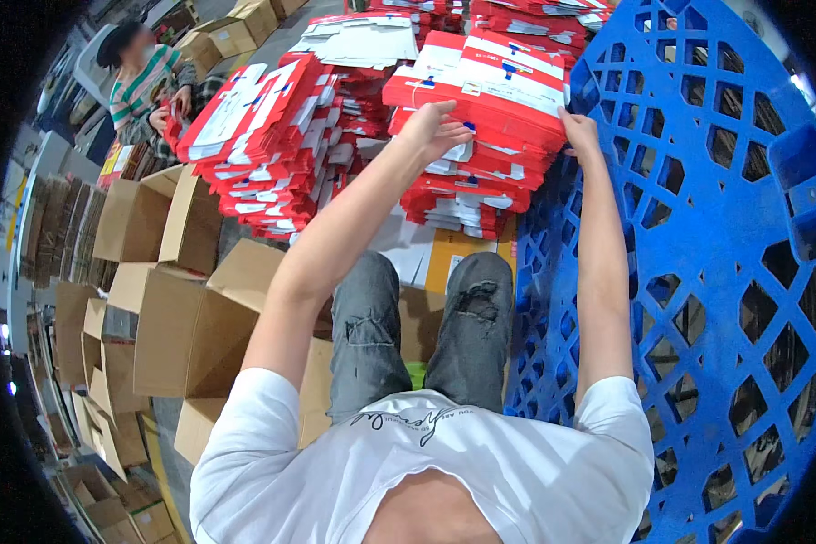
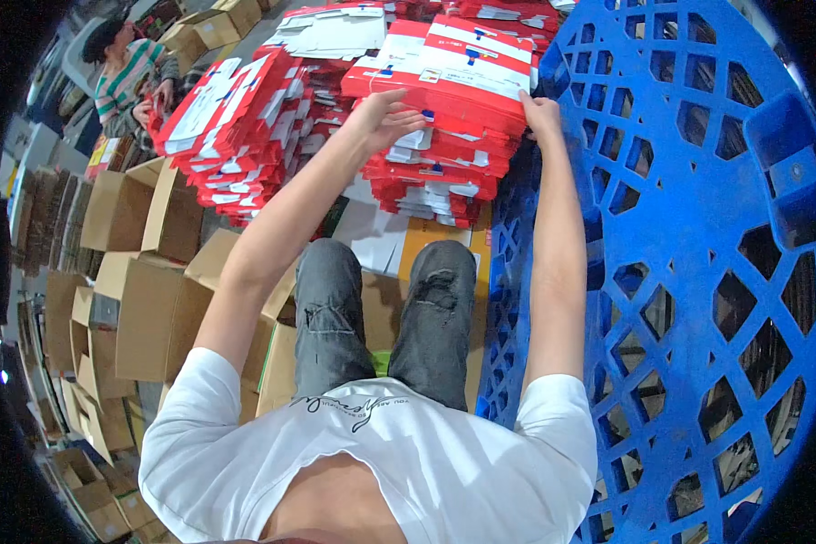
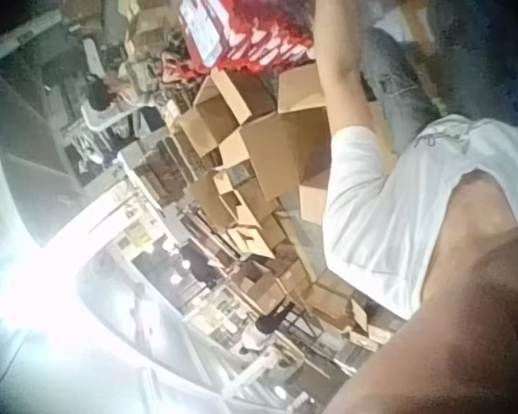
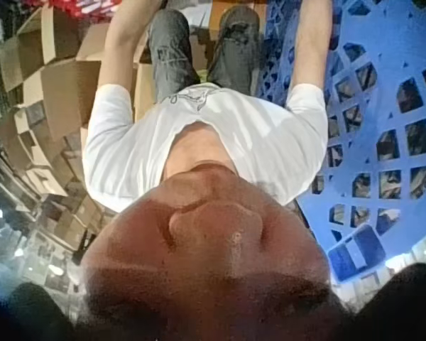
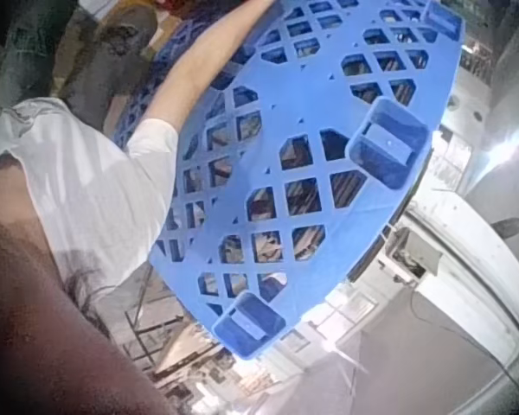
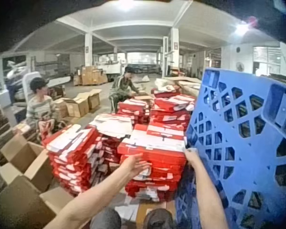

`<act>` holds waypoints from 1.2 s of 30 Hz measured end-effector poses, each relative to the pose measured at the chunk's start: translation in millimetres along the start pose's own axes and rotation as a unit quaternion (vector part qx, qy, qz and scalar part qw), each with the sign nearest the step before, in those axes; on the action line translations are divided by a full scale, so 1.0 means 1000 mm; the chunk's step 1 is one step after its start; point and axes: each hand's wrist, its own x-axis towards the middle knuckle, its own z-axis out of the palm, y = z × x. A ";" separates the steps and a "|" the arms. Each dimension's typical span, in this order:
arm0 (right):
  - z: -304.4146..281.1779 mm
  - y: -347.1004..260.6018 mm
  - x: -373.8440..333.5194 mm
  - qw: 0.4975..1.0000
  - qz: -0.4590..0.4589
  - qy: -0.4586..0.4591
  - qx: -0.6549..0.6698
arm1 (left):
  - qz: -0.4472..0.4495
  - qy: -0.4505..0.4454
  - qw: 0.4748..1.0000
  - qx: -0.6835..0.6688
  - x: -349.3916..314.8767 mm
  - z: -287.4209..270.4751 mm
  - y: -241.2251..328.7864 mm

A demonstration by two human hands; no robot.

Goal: The person sits on the floor in a warehouse and repeatedly picks up stacks of red envelopes from a blue crate. They fan the envelopes to inspect them, then place the stacks into cardboard boxes. The process is repeated continuously.

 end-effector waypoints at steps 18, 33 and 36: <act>-0.001 -0.102 -0.095 0.941 -0.275 0.129 0.148 | 0.070 0.032 0.976 -0.202 0.041 0.070 -0.013; 0.081 -0.091 0.207 0.872 -0.386 -0.218 -0.207 | 0.462 0.310 0.817 0.153 -0.309 -0.170 0.089; 0.121 -0.106 0.239 0.818 -0.341 -0.310 -0.345 | 0.424 0.386 0.804 0.158 -0.359 -0.180 0.071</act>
